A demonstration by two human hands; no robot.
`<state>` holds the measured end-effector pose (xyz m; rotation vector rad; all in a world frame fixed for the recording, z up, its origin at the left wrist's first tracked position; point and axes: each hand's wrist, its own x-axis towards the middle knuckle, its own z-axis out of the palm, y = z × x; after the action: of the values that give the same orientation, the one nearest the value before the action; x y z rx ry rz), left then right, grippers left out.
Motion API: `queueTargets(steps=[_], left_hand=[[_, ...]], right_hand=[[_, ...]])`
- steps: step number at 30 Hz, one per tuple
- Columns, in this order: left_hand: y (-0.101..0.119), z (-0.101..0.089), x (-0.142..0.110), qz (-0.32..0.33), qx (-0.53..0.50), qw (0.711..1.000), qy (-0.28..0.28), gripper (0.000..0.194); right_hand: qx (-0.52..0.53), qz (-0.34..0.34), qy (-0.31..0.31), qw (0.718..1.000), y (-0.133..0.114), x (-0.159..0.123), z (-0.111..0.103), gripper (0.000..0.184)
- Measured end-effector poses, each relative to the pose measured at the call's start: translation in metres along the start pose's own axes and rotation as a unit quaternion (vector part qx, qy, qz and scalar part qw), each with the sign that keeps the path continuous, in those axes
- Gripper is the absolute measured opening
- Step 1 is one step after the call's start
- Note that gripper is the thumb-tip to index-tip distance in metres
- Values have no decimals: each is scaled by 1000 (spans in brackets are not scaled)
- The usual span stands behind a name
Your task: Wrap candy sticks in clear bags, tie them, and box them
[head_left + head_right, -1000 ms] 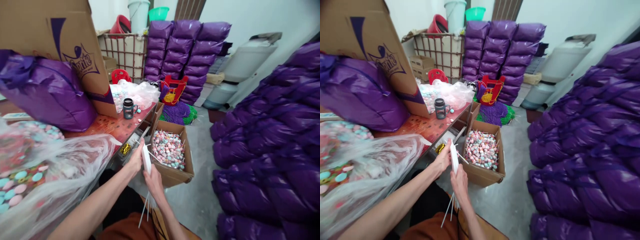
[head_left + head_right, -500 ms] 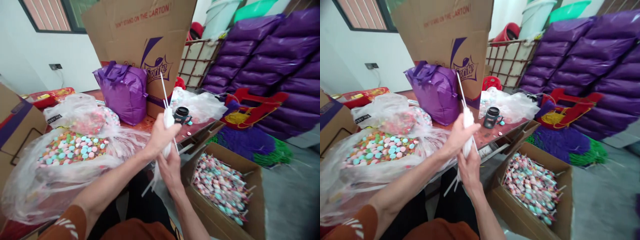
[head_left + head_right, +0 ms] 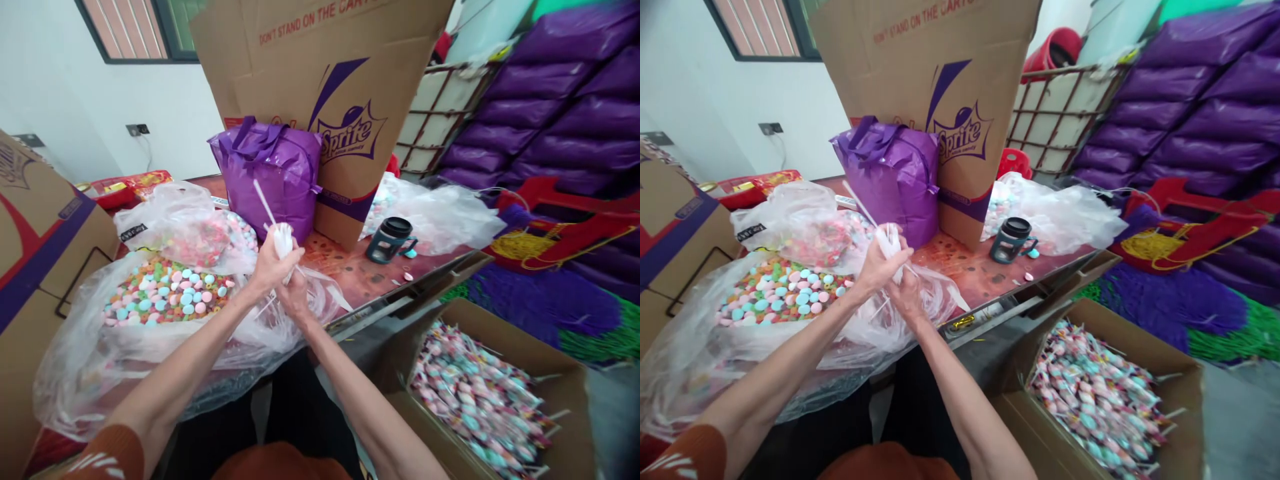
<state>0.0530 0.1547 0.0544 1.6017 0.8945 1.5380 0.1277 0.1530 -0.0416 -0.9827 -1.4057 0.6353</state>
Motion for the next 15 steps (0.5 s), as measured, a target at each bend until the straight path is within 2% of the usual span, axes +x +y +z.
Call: queueTargets(steps=[2,4,7,9,12,15], left_hand=[[-18,-6,-16,-35,10,999,-9,45],[-28,-9,-27,-41,19,999,4,49],[-31,-11,-32,-55,3,998,22,47],[-30,-14,-28,-96,-25,995,1,45],[-31,-26,-22,-157,-65,985,-14,43],[-39,-44,-19,-180,-94,979,37,43]], right_hand=[[15,5,-1,1000,7,-12,3,38],[30,10,8,999,7,-20,3,51],[63,36,15,997,0,-22,1,70],[105,65,-3,992,-5,-21,0,82],[220,117,-56,967,-5,-23,0,100],[314,170,-78,931,3,-26,2,122]])
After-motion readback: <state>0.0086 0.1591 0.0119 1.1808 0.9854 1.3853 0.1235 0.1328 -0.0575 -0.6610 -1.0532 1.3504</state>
